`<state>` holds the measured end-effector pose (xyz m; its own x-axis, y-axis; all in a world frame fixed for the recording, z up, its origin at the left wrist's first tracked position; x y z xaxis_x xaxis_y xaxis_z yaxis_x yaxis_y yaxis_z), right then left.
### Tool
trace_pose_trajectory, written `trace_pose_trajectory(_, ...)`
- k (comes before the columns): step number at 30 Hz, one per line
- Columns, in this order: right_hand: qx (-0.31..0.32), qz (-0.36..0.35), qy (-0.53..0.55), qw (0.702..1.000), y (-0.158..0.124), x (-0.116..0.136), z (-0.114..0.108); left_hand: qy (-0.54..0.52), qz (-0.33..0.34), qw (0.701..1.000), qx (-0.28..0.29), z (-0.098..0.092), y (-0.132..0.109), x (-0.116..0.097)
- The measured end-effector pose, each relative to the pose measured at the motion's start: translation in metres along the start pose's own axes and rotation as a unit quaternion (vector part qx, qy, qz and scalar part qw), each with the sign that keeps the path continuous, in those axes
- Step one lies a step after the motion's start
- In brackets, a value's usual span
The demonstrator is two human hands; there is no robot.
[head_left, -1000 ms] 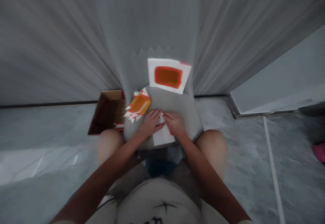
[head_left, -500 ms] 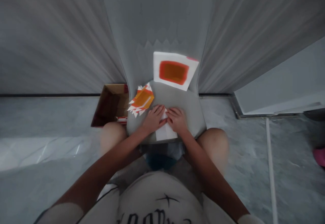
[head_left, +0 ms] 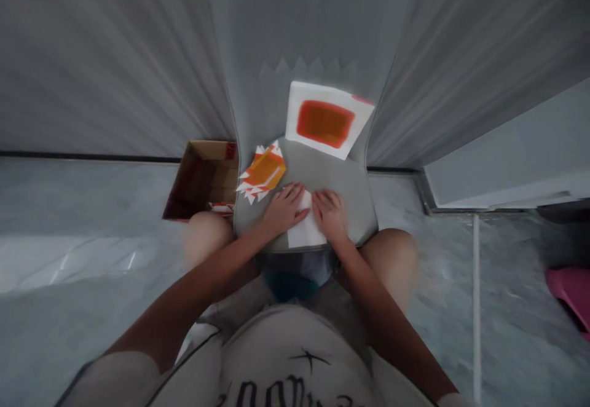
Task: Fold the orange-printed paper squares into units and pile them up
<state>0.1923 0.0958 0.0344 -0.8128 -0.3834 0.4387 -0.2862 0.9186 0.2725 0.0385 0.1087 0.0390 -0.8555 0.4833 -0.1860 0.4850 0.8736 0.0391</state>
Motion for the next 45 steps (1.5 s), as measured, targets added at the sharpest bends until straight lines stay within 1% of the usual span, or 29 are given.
trace_pose_trajectory(4, -0.001, 0.018, -0.043, 0.999, -0.006, -0.003, 0.001, 0.004, 0.002, 1.0, -0.011, -0.001, -0.001, -0.001)
trace_pose_trajectory(8, -0.005, 0.038, -0.076, 0.996, -0.011, -0.005, 0.003, 0.014, -0.02, 0.999, -0.031, -0.003, -0.004, -0.001)
trace_pose_trajectory(14, -0.029, 0.033, -0.093, 0.995, -0.015, -0.007, 0.007, 0.017, -0.03, 0.999, -0.028, 0.0, -0.005, 0.0)
trace_pose_trajectory(18, -0.042, 0.02, -0.071, 0.996, -0.017, -0.009, 0.009, 0.019, -0.03, 0.999, -0.024, 0.002, -0.005, 0.002)
trace_pose_trajectory(22, -0.053, 0.022, -0.027, 0.998, -0.019, -0.012, 0.009, 0.028, -0.026, 0.999, -0.018, 0.003, -0.004, 0.004)
trace_pose_trajectory(26, -0.075, 0.056, 0.048, 0.994, -0.016, -0.018, 0.005, 0.021, -0.05, 0.998, -0.015, 0.006, -0.004, 0.009)
trace_pose_trajectory(29, -0.085, 0.089, 0.073, 0.99, -0.009, -0.019, 0.0, 0.004, -0.066, 0.997, -0.044, 0.006, -0.005, 0.011)
trace_pose_trajectory(32, -0.073, 0.111, 0.052, 0.99, 0.001, -0.014, -0.008, -0.009, -0.029, 0.996, -0.088, 0.001, -0.001, 0.008)
trace_pose_trajectory(35, -0.043, 0.098, 0.042, 0.993, 0.01, -0.008, -0.015, -0.021, 0.021, 0.994, -0.109, -0.009, 0.005, 0.005)
trace_pose_trajectory(37, -0.017, 0.075, 0.049, 0.996, 0.015, -0.006, -0.016, -0.037, 0.054, 0.993, -0.094, -0.016, 0.009, 0.005)
trace_pose_trajectory(39, 0.012, 0.053, 0.058, 0.997, 0.019, -0.005, -0.015, -0.056, 0.076, 0.994, -0.061, -0.021, 0.012, 0.006)
trace_pose_trajectory(40, 0.026, 0.048, 0.061, 0.997, 0.021, -0.006, -0.014, -0.067, 0.077, 0.994, -0.043, -0.022, 0.014, 0.007)
trace_pose_trajectory(42, 0.048, 0.053, 0.062, 0.996, 0.025, -0.008, -0.013, -0.083, 0.054, 0.995, -0.016, -0.023, 0.017, 0.011)
trace_pose_trajectory(45, 0.064, 0.088, 0.044, 0.993, 0.029, -0.009, -0.013, -0.076, 0.006, 0.997, -0.02, -0.023, 0.028, 0.02)
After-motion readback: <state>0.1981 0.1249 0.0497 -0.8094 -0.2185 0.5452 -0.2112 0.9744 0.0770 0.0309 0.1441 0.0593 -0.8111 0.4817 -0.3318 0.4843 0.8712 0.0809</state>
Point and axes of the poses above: each hand's wrist, its own y-axis towards the middle knuckle, its own z-axis out of the palm, x = y × z, the point moved 6 cm from there along y, towards the middle knuckle, and after that the axes turned 2 degrees about y, right-handed, at the moved point
